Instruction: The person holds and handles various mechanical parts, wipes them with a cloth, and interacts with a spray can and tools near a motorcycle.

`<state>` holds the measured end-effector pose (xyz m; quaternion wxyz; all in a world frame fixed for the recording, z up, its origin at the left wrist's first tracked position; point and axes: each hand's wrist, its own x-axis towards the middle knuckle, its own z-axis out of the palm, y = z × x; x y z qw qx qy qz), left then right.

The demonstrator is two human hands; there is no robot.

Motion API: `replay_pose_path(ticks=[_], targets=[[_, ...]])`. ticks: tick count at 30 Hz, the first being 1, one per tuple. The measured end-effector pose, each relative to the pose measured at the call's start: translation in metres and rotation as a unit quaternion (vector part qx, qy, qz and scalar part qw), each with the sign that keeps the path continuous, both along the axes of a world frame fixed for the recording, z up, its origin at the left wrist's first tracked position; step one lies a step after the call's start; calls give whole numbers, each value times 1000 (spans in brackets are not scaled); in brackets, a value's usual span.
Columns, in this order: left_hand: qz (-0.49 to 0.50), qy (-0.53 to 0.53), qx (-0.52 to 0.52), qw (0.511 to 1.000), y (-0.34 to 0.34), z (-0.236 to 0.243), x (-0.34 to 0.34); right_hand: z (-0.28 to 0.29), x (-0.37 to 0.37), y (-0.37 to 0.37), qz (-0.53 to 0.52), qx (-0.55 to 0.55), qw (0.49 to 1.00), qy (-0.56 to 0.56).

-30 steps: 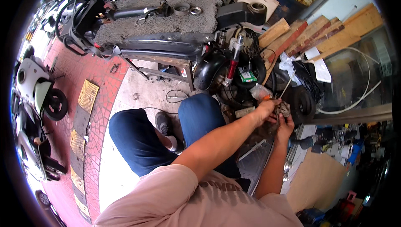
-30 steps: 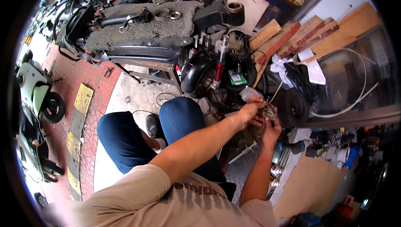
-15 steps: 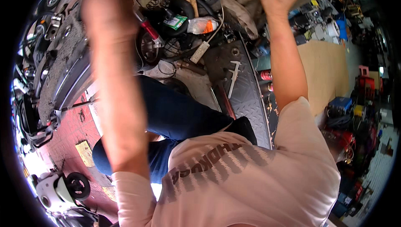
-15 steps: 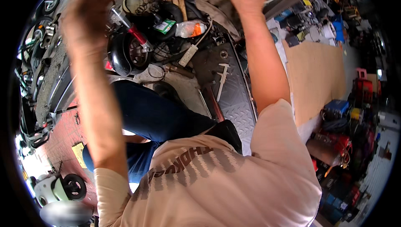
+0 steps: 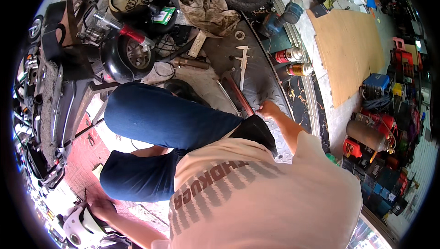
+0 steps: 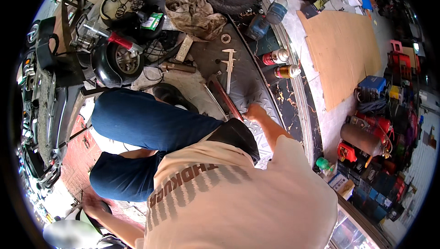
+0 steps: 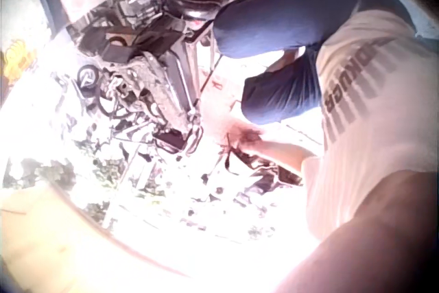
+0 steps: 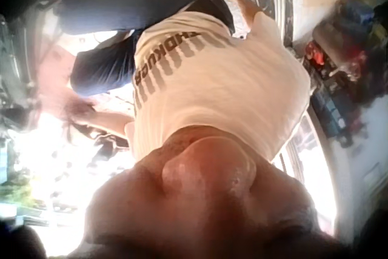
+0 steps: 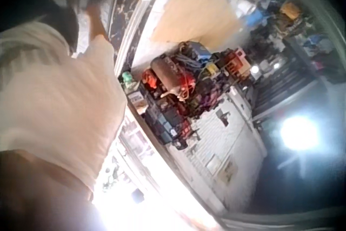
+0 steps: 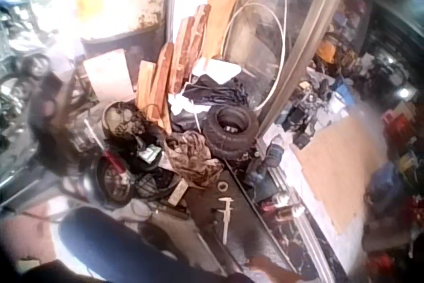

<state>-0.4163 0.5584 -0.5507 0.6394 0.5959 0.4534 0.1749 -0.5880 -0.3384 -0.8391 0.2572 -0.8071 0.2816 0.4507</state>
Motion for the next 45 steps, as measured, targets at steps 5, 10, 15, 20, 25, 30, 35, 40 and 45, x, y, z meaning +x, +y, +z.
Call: replay_pose_path(ticks=[5, 10, 15, 20, 25, 30, 35, 40, 45], targets=[[8, 179, -171, 969, -116, -124, -125, -20, 9, 9, -67, -99, 989, -88], [-36, 286, -171, 942, -170, -145, -225, -10, 137, -2, -55, -223, 946, -227], [-106, 372, -156, 909, -236, -181, -234, -14, 190, -17, -137, -186, 952, -200], [-22, 312, -167, 935, -249, -189, -271, -91, 179, -61, -1, -227, 945, -236], [-45, 346, -143, 926, -256, -189, -234, -75, 178, -37, -158, -85, 925, -335], [-89, 317, -144, 933, -250, -218, -220, -66, 178, -51, -562, 68, 812, -141], [-17, 143, -160, 977, -232, -299, -251, -59, 172, -64, -502, 204, 837, -80], [4, 114, -194, 974, -243, -320, -237, -18, 128, -75, -421, 342, 833, -111], [-12, 200, -212, 957, -269, -301, -266, 17, 79, -73, -380, 322, 860, -109]])
